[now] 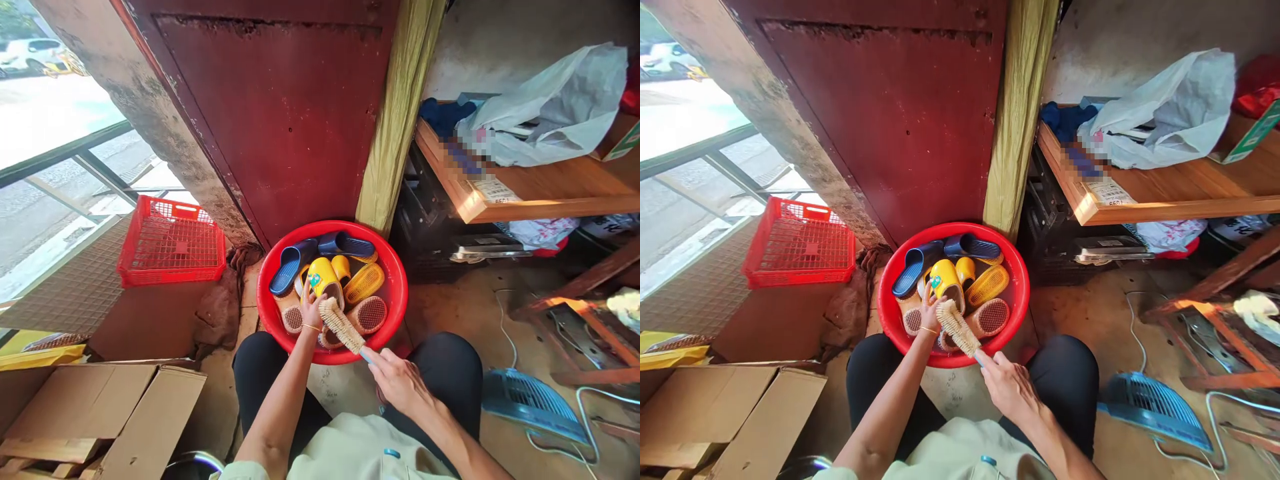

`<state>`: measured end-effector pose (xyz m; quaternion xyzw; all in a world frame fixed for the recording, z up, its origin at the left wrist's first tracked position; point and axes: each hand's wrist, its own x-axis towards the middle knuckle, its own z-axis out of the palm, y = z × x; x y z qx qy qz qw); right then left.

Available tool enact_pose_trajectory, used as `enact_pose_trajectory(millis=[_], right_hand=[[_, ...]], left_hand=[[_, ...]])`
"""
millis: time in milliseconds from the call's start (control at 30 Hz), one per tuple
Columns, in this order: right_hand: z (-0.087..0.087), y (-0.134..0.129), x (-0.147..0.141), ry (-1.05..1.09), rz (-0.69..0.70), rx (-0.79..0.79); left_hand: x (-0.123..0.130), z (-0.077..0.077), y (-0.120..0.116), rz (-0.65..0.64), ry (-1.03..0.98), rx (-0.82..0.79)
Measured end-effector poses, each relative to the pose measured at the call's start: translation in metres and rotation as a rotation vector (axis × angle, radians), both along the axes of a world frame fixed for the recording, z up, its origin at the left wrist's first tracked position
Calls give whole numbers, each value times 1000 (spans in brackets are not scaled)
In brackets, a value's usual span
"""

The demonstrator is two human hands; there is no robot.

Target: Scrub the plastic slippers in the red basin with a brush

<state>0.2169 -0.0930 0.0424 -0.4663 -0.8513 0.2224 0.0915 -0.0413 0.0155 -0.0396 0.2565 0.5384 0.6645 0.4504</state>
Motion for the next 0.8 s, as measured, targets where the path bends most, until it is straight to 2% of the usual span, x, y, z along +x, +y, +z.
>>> enact_pose_trajectory(millis=[67,167,267,333,467,567,633,700,800], right_hand=[[-3,10,-11,-119,-52,22],[-1,42,-40,-198,-95,26],[5,70,-69,-184,-70,12],[8,77,-75,-162,-18,-4],[8,65,-44,-178,117,-35],[12,50,-7,-219,124,-61],[14,45,13,-162,81,-101],[12,42,28,-8,1,-145],[-1,41,41,264,-184,-189]], left_hand=[[3,1,-2,-5,31,0],[5,4,-5,-14,144,14],[2,6,-6,-26,240,39],[-1,6,-7,-3,293,42],[-4,4,-6,56,426,79],[-5,8,-6,96,593,155],[-8,17,-8,127,771,221],[-14,29,-8,148,963,283],[-27,47,-1,157,1190,311]])
